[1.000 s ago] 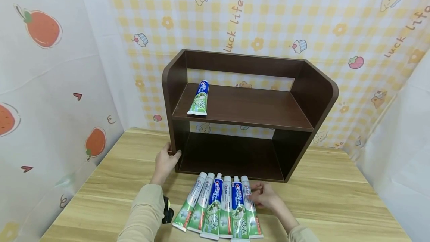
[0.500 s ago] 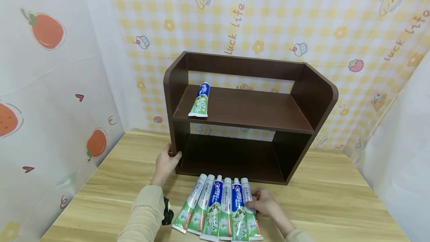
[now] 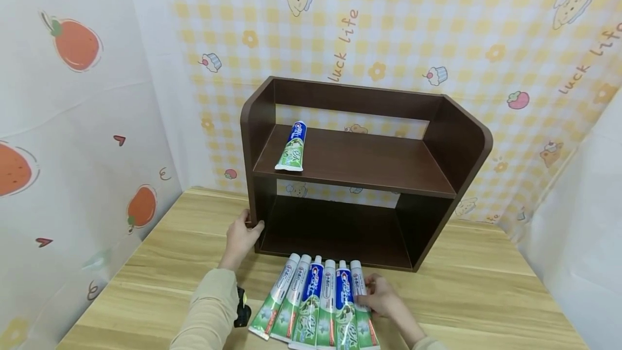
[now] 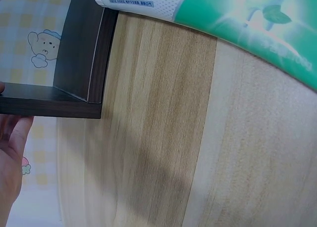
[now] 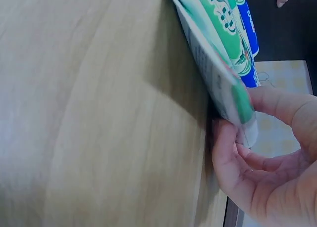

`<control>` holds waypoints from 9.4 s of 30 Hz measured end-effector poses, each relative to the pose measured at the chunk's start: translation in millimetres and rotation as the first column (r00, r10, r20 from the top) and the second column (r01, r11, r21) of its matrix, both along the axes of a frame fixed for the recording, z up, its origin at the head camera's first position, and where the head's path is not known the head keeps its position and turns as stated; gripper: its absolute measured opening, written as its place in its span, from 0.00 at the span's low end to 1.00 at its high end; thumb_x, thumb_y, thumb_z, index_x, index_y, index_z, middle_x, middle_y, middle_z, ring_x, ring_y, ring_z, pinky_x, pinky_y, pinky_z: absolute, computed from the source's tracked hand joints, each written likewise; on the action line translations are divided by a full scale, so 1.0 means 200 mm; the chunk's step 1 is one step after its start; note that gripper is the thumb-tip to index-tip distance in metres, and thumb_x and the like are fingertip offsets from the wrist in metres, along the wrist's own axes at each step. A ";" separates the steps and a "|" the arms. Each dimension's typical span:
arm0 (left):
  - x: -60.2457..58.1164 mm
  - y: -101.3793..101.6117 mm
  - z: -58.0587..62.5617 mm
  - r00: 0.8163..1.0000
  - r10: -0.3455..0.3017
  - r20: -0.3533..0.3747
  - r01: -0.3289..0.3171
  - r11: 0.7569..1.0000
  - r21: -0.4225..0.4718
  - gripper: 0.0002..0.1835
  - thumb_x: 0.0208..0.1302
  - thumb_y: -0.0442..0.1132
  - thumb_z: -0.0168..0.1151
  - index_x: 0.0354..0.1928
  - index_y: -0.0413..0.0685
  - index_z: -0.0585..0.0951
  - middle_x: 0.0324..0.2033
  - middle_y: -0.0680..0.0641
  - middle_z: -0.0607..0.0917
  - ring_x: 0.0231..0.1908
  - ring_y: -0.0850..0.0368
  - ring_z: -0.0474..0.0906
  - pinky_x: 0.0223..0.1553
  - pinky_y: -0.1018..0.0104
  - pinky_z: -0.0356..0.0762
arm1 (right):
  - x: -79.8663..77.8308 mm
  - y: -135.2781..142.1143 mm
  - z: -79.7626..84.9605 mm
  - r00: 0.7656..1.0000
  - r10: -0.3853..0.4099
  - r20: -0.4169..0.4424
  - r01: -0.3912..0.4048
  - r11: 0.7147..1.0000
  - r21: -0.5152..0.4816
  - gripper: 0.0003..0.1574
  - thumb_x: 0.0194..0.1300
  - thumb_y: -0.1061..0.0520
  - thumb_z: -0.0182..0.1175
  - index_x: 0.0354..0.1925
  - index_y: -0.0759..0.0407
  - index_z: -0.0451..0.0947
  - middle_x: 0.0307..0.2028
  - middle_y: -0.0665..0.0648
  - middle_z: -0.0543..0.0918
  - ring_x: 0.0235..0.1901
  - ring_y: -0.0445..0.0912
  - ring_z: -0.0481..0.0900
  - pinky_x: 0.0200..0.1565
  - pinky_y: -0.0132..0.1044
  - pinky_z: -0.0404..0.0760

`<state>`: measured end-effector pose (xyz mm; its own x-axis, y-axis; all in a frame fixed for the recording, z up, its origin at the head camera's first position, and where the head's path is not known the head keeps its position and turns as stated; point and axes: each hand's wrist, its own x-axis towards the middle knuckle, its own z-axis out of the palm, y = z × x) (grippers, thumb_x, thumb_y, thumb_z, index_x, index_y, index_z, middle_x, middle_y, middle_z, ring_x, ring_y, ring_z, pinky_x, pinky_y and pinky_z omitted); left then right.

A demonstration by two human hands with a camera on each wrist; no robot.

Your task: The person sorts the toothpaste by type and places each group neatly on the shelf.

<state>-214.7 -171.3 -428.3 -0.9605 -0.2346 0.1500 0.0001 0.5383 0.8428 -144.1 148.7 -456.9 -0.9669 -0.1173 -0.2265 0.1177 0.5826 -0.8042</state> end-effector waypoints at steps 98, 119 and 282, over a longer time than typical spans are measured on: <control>-0.01 -0.02 -0.03 0.999 0.023 -0.027 -0.023 1.000 0.012 0.12 0.57 0.38 0.57 0.41 0.40 0.73 0.39 0.36 0.82 0.39 0.43 0.80 0.40 0.54 0.78 | -0.37 -0.44 0.16 0.991 -0.007 0.134 0.042 0.965 -0.260 0.36 0.52 0.59 0.65 0.55 0.72 0.63 0.35 0.61 0.78 0.25 0.43 0.73 0.29 0.35 0.78; 0.00 -0.01 -0.04 0.998 0.010 -0.065 -0.010 1.000 0.005 0.09 0.58 0.37 0.58 0.39 0.40 0.74 0.37 0.38 0.82 0.37 0.46 0.81 0.38 0.55 0.78 | -0.50 -0.55 0.13 0.993 -0.024 0.119 0.057 0.957 -0.285 0.37 0.54 0.59 0.64 0.58 0.73 0.61 0.39 0.64 0.76 0.30 0.48 0.76 0.35 0.43 0.82; -0.03 -0.11 0.16 0.930 -0.259 0.259 0.252 0.966 0.062 0.31 0.56 0.33 0.53 0.61 0.29 0.59 0.52 0.29 0.72 0.47 0.41 0.74 0.46 0.53 0.76 | -0.17 -0.04 0.09 0.997 0.023 0.075 -0.001 0.960 -0.280 0.30 0.57 0.57 0.60 0.52 0.76 0.66 0.34 0.61 0.80 0.29 0.43 0.77 0.36 0.42 0.82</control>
<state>-220.9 -192.8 -395.7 -0.9926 0.0233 -0.1188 -0.0889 0.5263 0.8456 -178.2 141.7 -439.4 -0.9462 -0.1976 -0.2563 0.1797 0.3377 -0.9239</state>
